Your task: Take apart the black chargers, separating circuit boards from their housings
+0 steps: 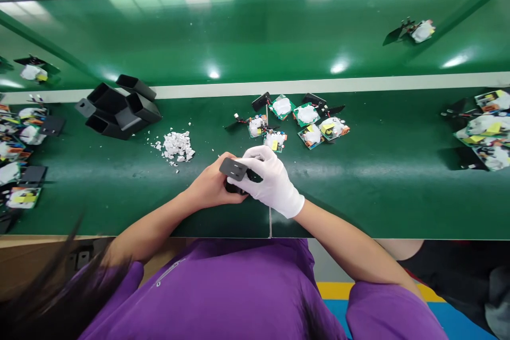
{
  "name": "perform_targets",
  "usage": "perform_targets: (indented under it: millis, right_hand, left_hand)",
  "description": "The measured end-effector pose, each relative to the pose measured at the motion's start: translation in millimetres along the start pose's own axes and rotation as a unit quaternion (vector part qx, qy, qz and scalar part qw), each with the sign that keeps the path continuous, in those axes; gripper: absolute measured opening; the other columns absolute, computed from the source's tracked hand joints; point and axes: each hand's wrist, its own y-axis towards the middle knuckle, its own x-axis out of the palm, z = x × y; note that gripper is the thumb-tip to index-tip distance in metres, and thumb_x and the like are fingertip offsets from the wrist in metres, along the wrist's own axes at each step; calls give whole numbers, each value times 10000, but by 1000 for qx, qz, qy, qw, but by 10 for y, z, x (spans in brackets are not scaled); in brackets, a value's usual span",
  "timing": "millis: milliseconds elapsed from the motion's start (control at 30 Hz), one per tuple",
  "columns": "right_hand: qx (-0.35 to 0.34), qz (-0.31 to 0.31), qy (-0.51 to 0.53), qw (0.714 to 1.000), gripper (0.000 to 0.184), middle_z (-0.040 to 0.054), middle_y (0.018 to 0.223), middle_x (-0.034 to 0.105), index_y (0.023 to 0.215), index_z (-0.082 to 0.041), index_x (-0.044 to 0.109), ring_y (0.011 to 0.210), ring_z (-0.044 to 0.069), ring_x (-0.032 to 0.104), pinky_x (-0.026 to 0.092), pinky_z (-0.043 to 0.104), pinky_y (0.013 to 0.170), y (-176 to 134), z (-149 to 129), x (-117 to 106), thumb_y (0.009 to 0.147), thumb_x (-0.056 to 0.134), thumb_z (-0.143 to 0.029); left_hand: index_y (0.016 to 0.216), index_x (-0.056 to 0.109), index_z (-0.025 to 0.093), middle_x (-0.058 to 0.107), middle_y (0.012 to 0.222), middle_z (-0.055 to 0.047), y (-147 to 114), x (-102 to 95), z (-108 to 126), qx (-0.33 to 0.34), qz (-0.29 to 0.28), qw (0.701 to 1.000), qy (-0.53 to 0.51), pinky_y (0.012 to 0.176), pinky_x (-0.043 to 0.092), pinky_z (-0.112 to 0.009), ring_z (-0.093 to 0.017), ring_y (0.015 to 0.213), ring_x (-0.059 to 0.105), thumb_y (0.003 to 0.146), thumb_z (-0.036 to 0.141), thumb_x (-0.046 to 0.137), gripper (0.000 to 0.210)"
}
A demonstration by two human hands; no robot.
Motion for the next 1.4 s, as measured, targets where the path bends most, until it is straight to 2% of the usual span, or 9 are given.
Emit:
perform_targets:
  millis: [167,367,500,667,900,1100,1233,1333,1400]
  right_hand:
    - [51,33,54,997,45,44,898,706,861,-232,708,766,175,675,584,316,714,28,-60,-78,871,719,-274]
    - [223,51,158,961,105,36,880,739,845,-217,707,802,184,698,556,272,640,74,-21,-71,849,654,-308]
    - [249,55,163,953,134,51,912,722,751,-213,678,836,188,677,525,257,611,91,11,-51,817,657,-328]
    - [280,62,203,936,172,13,799,670,692,-211,625,773,173,632,521,298,731,88,45,-19,806,652,-338]
    - [321,48,248,913,174,20,849,679,766,-209,655,786,181,634,542,315,747,61,81,4,800,663,-380]
    - [277,32,229,933,199,4,778,680,809,-206,645,720,163,658,572,286,660,86,127,50,840,602,-398]
    - [229,39,181,956,269,51,945,732,1031,-191,663,777,175,697,602,320,708,149,95,-104,811,671,-345]
    - [82,47,65,993,411,110,1250,686,1232,-207,608,1087,221,666,566,391,936,160,27,-221,826,652,-252]
    - [-75,-14,-50,996,357,115,1283,676,1214,-202,617,1209,249,606,509,424,1032,160,-3,-209,858,605,-227]
  left_hand:
    - [1189,541,186,644,1172,-95,21,-9,34,62,30,997,-23,842,584,-334,-242,1006,688,664,264,782,583]
    - [1226,532,185,722,1110,-75,29,-46,66,-12,27,999,-14,807,579,-301,-216,941,723,740,309,762,552]
    - [1213,547,196,719,1154,-82,39,-37,79,-37,33,999,10,859,577,-313,-226,1001,722,764,339,772,522]
    - [1213,561,201,720,1153,-77,58,-49,75,-60,12,998,28,875,575,-323,-233,1001,723,757,353,789,532]
    - [1223,562,206,727,1155,-71,61,-87,62,-60,10,998,32,875,577,-328,-230,993,725,776,330,748,500]
    - [1143,598,209,758,1055,-54,84,-141,44,-66,0,997,35,822,592,-339,-231,898,735,765,380,690,425]
    - [1180,569,225,756,1088,-69,99,-162,-18,-136,78,986,56,835,599,-391,-268,908,745,757,449,665,488]
    - [1154,544,278,755,1058,-36,116,-173,-46,-173,103,979,42,775,608,-415,-288,865,751,741,505,676,489]
    - [1116,535,344,754,1013,19,113,-166,-21,-168,123,978,25,761,604,-439,-303,868,752,743,554,663,448]
